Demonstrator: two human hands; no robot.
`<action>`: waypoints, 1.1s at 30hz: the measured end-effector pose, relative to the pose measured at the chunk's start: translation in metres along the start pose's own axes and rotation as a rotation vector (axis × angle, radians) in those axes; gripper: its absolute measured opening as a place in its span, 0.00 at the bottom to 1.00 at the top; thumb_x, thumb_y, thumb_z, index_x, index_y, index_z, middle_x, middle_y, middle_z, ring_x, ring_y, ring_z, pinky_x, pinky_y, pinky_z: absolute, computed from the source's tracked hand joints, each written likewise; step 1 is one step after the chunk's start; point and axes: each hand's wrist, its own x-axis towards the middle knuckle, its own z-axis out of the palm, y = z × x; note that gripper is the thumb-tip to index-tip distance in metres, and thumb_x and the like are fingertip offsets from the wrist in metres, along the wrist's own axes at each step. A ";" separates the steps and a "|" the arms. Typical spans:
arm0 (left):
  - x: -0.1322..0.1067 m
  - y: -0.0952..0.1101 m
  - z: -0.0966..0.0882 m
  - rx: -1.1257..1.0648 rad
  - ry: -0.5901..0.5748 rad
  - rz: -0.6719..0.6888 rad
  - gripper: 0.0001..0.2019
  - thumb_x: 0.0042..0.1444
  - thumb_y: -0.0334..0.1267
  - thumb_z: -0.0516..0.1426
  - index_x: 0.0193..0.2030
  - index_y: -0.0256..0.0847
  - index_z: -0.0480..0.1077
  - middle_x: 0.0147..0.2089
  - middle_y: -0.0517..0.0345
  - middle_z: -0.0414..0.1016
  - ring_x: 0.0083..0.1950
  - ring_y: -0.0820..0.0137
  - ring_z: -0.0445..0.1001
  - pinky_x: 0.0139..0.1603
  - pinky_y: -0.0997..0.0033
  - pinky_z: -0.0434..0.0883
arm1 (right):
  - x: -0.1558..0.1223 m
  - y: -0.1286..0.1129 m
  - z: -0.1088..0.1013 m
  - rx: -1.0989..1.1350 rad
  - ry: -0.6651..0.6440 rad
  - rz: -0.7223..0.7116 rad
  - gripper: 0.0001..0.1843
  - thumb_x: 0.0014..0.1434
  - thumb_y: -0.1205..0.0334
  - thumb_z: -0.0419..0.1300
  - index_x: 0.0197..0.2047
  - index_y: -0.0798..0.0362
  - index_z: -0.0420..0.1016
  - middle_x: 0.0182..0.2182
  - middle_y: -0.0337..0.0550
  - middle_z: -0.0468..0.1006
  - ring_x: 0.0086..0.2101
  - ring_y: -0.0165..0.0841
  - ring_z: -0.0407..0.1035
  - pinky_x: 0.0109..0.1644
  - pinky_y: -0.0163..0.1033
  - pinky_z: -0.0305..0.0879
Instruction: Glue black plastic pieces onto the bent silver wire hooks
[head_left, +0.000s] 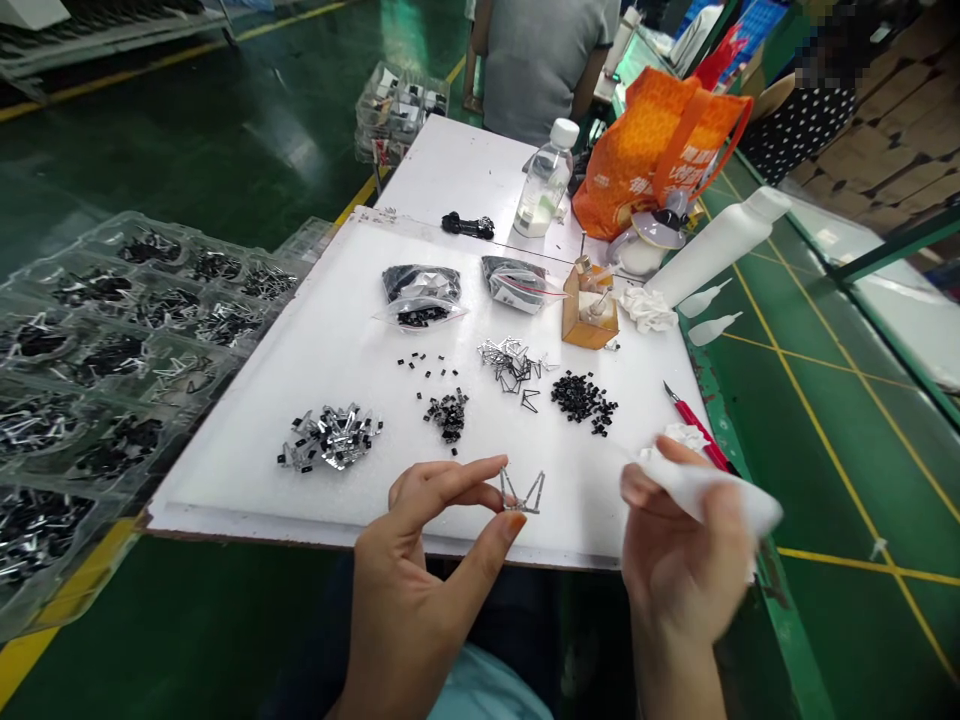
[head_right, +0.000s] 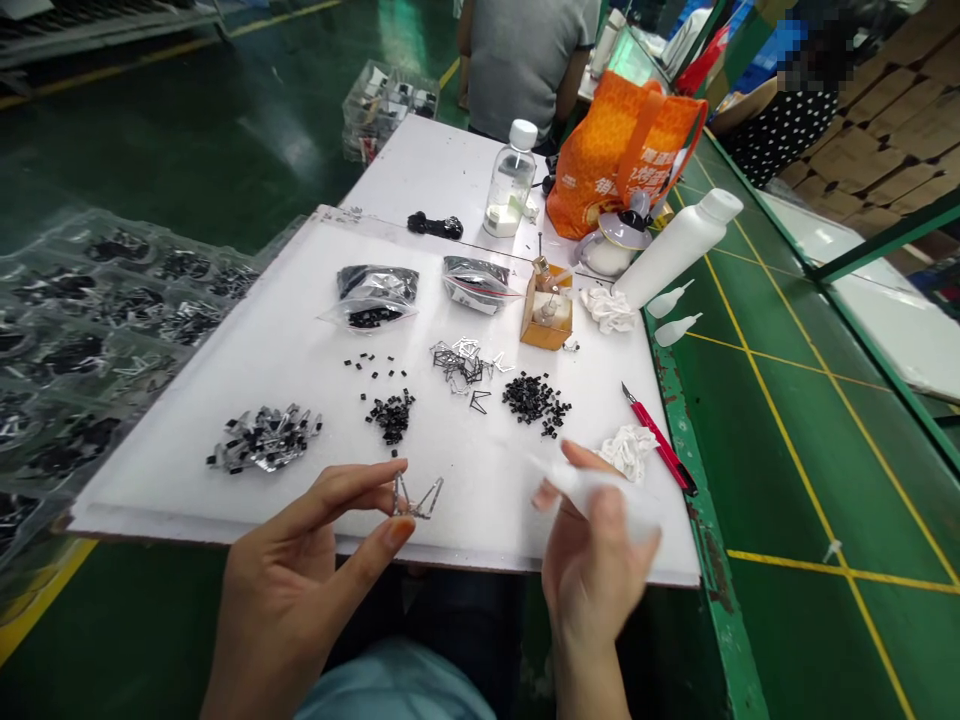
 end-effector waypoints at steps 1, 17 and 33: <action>0.000 -0.001 -0.001 0.008 -0.006 -0.003 0.17 0.58 0.32 0.66 0.48 0.63 0.81 0.36 0.68 0.79 0.43 0.71 0.76 0.52 0.73 0.69 | 0.006 0.004 0.003 -0.077 -0.080 0.094 0.14 0.63 0.53 0.63 0.45 0.54 0.82 0.33 0.44 0.84 0.26 0.34 0.75 0.33 0.42 0.69; -0.005 -0.006 -0.012 -0.012 0.046 -0.141 0.11 0.58 0.38 0.67 0.47 0.58 0.83 0.39 0.66 0.80 0.44 0.73 0.78 0.50 0.81 0.72 | 0.030 0.035 0.110 -0.990 -0.891 0.027 0.06 0.65 0.66 0.56 0.38 0.51 0.73 0.40 0.49 0.76 0.40 0.43 0.69 0.42 0.44 0.57; -0.001 -0.011 -0.009 -0.324 -0.004 -0.293 0.11 0.61 0.41 0.66 0.50 0.54 0.83 0.34 0.65 0.82 0.37 0.76 0.83 0.41 0.86 0.75 | 0.035 0.037 0.104 -0.684 -0.804 0.132 0.05 0.60 0.67 0.59 0.32 0.50 0.71 0.34 0.43 0.74 0.36 0.38 0.65 0.41 0.42 0.56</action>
